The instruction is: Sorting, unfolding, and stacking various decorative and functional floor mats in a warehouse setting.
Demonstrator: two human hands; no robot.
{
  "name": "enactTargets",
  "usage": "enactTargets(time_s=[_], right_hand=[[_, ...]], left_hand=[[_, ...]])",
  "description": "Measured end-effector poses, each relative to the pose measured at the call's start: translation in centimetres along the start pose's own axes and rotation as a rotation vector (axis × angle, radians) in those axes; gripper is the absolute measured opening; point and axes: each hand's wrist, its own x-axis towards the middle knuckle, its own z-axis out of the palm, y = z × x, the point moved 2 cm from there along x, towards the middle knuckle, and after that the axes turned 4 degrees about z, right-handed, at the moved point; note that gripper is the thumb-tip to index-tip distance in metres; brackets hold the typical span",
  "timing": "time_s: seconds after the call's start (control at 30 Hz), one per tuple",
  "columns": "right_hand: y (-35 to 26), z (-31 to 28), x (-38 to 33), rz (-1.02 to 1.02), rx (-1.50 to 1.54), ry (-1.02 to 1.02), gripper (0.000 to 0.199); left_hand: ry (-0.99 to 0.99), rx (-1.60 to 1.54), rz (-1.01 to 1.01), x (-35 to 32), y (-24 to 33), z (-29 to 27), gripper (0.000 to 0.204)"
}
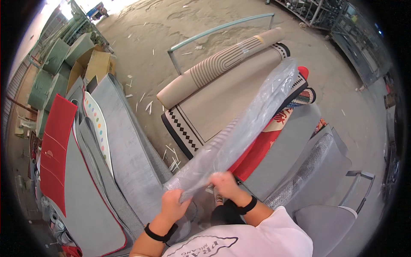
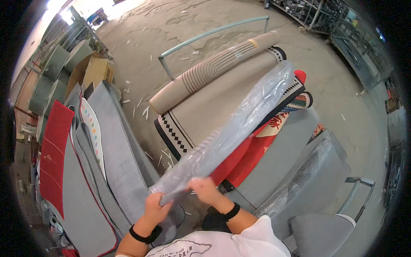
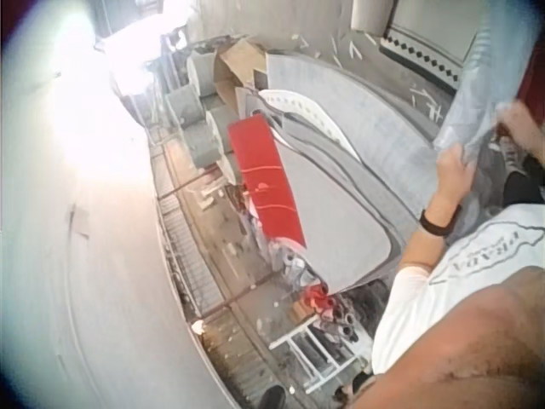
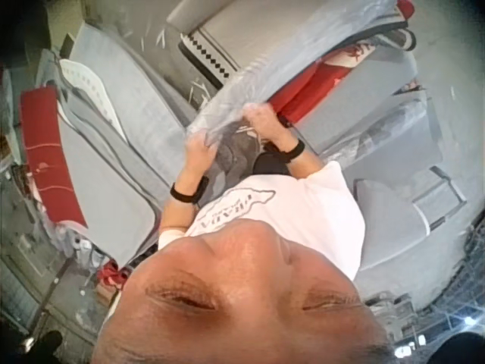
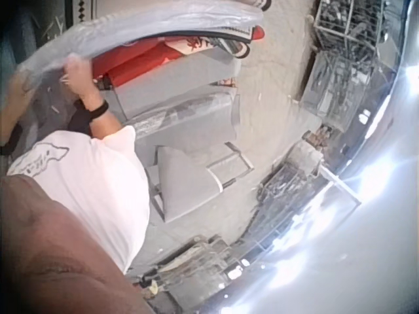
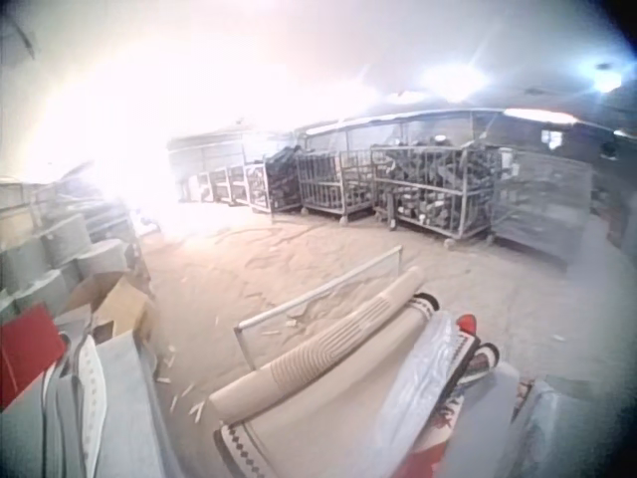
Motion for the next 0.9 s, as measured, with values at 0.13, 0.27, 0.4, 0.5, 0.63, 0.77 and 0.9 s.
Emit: enactTargets(time_s=[0.13,0.27,0.4,0.5,0.63,0.77,0.9], right_hand=[[2.8,-8.3,1.3,-0.134,0.223,0.859,0.036],[8.8,-8.6,2.7,0.047,1.088,0.486,0.059],[8.1,-4.8,1.7,-0.035,1.32,0.343,0.071],[5.9,-1.3,-1.1,-0.108,1.421,0.104,0.074],[0.8,5.0,-7.3,-0.024,1.376,0.109,0.079],[-2.3,11.4,-12.6,0.037,1.339,-0.103,0.081],[-4.4,16.4,-17.3,0.054,1.204,-0.275,0.079]], left_hand=[[0.215,-0.312,-0.134,-0.6,6.2,-6.5,0.022],[0.17,-0.381,-0.081,-5.5,8.0,-10.0,0.021],[0.193,-0.397,-0.104,-13.0,9.8,-11.2,0.022],[0.421,-0.601,-0.226,-20.8,8.1,-10.7,0.024],[0.722,-0.244,-0.215,-31.6,6.5,-10.4,0.022],[0.982,-0.111,-0.398,-42.9,3.2,-7.7,0.031],[1.027,-1.404,-0.734,-54.3,-3.1,0.0,0.051]])
